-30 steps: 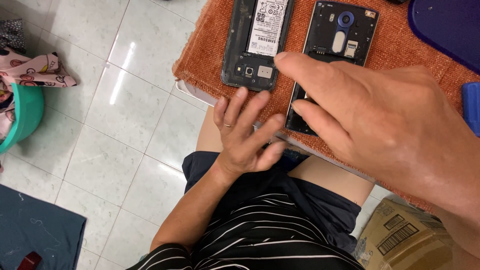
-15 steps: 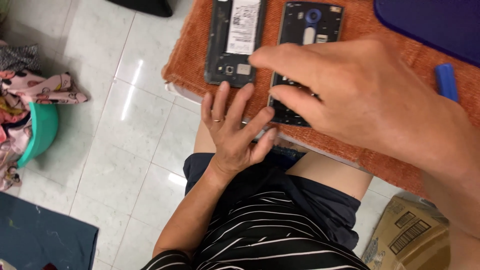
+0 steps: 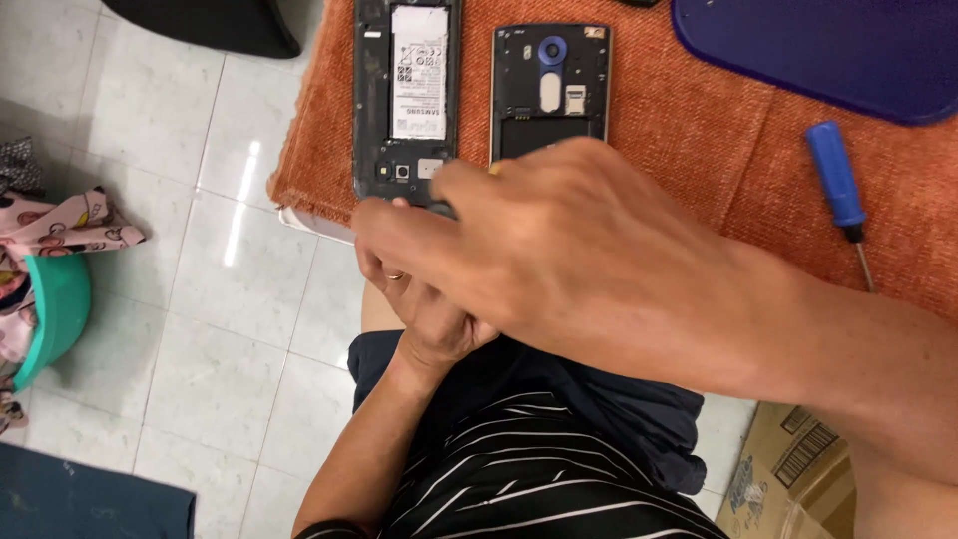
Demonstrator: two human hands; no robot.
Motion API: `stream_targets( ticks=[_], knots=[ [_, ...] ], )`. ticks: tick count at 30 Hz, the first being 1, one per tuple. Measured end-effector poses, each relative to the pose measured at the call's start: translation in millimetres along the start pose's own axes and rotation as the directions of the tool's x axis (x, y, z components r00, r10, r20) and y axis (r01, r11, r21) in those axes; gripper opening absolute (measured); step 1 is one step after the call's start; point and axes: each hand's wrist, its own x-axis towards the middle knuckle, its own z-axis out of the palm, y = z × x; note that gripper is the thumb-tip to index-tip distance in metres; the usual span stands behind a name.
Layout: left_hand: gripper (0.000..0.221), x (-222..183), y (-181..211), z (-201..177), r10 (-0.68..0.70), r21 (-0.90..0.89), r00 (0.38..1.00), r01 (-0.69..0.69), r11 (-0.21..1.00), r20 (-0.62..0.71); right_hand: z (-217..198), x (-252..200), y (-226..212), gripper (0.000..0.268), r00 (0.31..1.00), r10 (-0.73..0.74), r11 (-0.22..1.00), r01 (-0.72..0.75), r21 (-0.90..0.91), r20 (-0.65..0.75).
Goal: Disassembling a mobile phone by prying the internal frame and removing modules using a screwdriver.
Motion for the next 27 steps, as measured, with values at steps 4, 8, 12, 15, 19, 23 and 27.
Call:
stream_targets(
  ticks=[4, 8, 12, 15, 19, 23, 27],
  knots=[
    [0.037, 3.2, -3.1, -1.1, 0.039, -0.039, 0.997, -0.042, 0.998, -0.069, -4.1, -8.3, 20.7, 0.030, 1.000, -0.001, 0.998, 0.003, -0.070, 0.021],
    [0.030, -9.1, -1.4, -1.9, -0.044, 0.039, 0.999, 0.043, 0.998, 0.021, -23.0, -74.5, 61.2, 0.015, 0.932, 0.359, 0.933, -0.356, 0.051, -0.061],
    [0.028, -9.0, -3.7, -3.2, -0.027, -0.010, 1.000, 0.027, 1.000, 0.013, -14.6, -72.3, 77.0, 0.010, 0.719, 0.688, 0.723, -0.666, 0.185, -0.100],
    [0.029, -12.5, -4.7, -4.0, -0.032, -0.008, 0.999, 0.032, 0.999, 0.025, -14.1, -90.9, 105.6, 0.012, 0.761, 0.643, 0.765, -0.644, 0.007, -0.085],
    [0.033, -13.9, -9.4, -13.3, -0.033, -0.041, 0.999, 0.035, 0.999, 0.041, -24.7, -90.6, 114.9, 0.011, 0.689, 0.725, 0.689, -0.725, 0.007, 0.010],
    [0.033, -6.8, -27.4, -22.6, -0.079, -0.024, 0.997, 0.080, 0.997, 0.019, -28.1, -96.2, 126.1, 0.020, 0.665, 0.743, 0.668, -0.744, -0.010, 0.069],
    [0.031, 8.1, -44.8, -15.5, -0.083, 0.050, 0.996, 0.084, 0.995, -0.021, -19.6, -91.8, 129.0, 0.020, 0.698, 0.714, 0.695, -0.716, 0.065, 0.055]
  ],
)
